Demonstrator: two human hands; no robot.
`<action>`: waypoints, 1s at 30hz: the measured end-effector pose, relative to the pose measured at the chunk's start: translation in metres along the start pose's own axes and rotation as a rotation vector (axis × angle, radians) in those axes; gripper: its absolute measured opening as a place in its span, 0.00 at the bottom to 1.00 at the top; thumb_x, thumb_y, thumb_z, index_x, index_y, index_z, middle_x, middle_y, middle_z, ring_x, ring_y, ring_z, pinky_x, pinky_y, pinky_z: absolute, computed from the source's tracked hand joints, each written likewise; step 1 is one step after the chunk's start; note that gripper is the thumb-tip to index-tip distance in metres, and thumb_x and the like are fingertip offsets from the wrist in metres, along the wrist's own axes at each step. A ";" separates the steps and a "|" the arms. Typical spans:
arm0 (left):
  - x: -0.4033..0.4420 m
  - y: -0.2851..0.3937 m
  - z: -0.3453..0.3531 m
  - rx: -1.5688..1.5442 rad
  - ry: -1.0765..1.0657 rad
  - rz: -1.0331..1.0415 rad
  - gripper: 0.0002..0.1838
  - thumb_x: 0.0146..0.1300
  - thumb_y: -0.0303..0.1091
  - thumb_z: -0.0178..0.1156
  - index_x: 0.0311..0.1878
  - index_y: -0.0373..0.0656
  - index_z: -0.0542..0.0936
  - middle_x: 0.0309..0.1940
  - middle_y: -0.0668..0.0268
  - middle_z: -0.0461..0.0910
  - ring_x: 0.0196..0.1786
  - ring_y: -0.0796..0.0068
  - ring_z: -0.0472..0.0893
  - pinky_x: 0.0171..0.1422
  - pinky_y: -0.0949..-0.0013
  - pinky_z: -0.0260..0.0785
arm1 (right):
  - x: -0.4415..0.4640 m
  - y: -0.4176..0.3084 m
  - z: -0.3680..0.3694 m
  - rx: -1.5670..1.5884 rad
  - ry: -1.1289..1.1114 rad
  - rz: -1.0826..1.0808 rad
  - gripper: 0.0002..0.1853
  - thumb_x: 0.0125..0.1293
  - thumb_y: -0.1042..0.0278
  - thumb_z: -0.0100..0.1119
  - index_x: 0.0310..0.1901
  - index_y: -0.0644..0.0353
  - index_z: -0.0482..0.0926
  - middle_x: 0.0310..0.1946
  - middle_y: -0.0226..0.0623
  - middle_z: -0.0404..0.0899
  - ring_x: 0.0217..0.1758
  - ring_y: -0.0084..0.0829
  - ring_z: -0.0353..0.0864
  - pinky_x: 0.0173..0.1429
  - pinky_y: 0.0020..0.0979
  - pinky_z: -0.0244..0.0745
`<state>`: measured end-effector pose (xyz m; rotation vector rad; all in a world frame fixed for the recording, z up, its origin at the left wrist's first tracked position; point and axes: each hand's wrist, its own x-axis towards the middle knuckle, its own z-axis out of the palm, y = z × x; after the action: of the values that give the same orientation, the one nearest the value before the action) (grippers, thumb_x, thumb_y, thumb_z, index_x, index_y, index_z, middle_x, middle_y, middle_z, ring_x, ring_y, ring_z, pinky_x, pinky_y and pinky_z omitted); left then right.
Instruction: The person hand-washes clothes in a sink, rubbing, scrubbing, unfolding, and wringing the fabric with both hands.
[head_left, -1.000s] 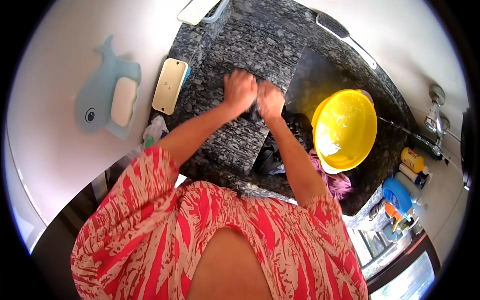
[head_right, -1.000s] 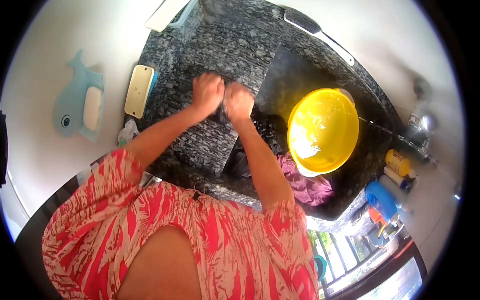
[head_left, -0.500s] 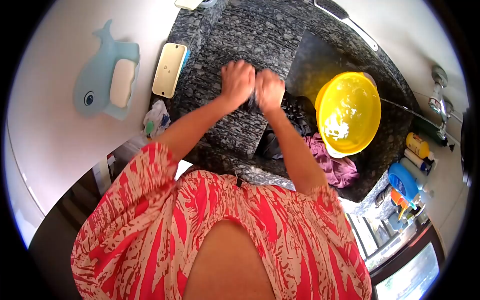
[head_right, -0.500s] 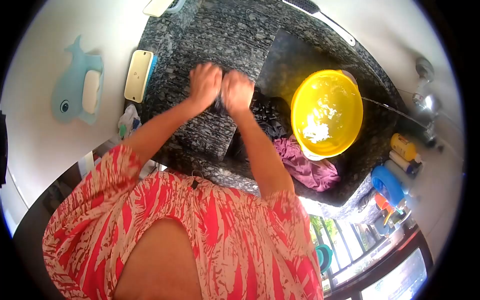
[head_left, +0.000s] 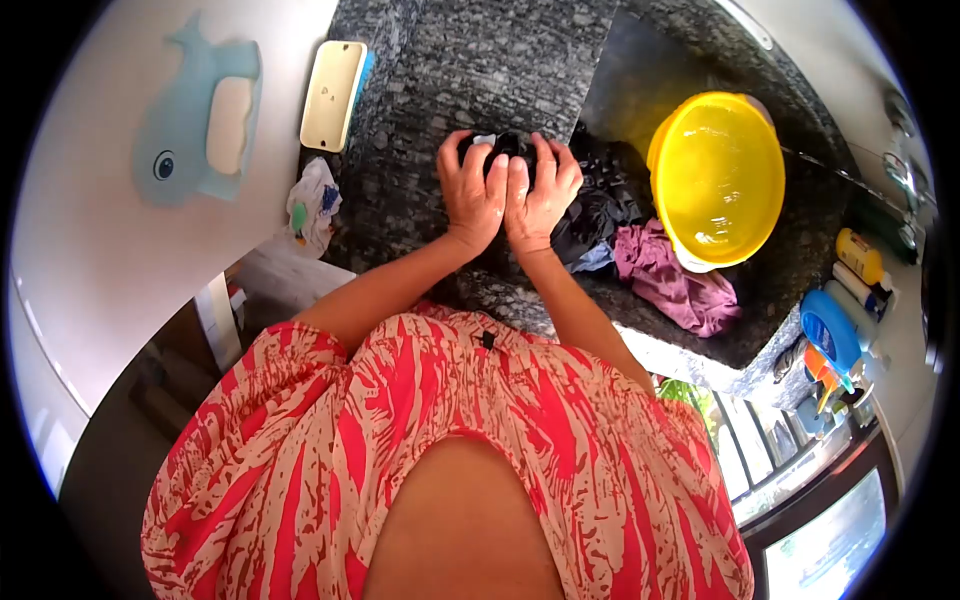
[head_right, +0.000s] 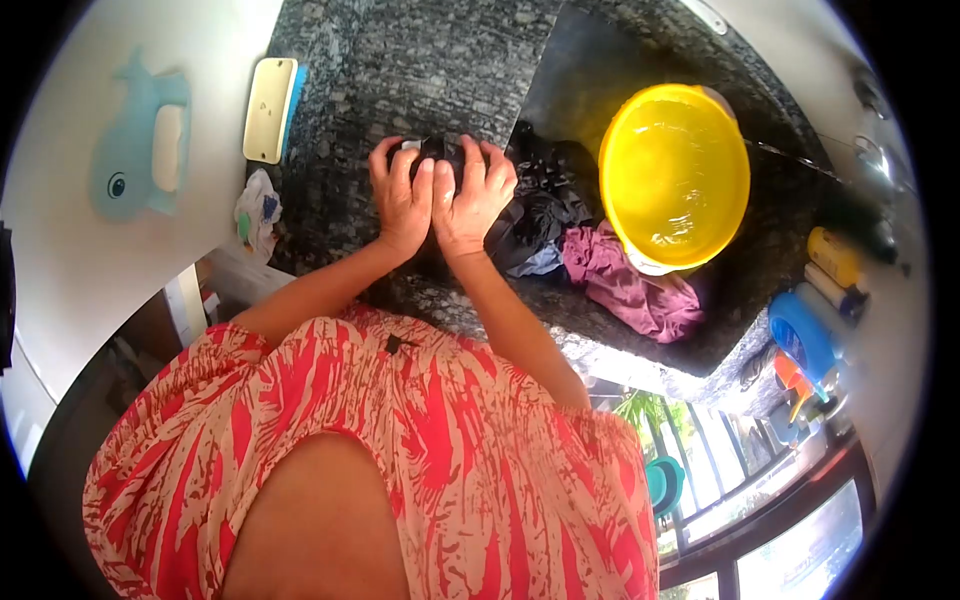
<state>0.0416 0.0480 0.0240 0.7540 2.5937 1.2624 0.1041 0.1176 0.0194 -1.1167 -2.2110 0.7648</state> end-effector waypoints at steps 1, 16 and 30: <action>0.004 -0.007 0.006 0.048 -0.018 0.052 0.14 0.64 0.42 0.56 0.45 0.43 0.76 0.53 0.53 0.67 0.56 0.48 0.65 0.61 0.48 0.58 | 0.002 0.008 0.004 -0.009 -0.029 -0.019 0.20 0.61 0.52 0.55 0.50 0.55 0.80 0.48 0.40 0.74 0.53 0.45 0.68 0.58 0.44 0.61; 0.065 -0.034 0.016 0.100 -0.290 0.389 0.06 0.57 0.35 0.52 0.29 0.45 0.71 0.31 0.61 0.70 0.33 0.55 0.69 0.36 0.56 0.64 | 0.087 0.057 0.032 0.190 -0.475 -0.538 0.08 0.55 0.65 0.51 0.20 0.54 0.73 0.22 0.31 0.70 0.29 0.39 0.71 0.32 0.38 0.66; 0.077 -0.024 0.034 0.295 -0.311 0.058 0.10 0.64 0.38 0.49 0.38 0.43 0.76 0.41 0.57 0.75 0.44 0.49 0.75 0.47 0.49 0.68 | 0.078 0.039 0.024 -0.154 -0.370 0.151 0.24 0.67 0.41 0.44 0.41 0.51 0.83 0.43 0.40 0.81 0.51 0.47 0.78 0.54 0.48 0.73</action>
<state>-0.0211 0.0981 -0.0100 0.9930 2.5359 0.7093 0.0685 0.1966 -0.0074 -1.3165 -2.5481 0.9419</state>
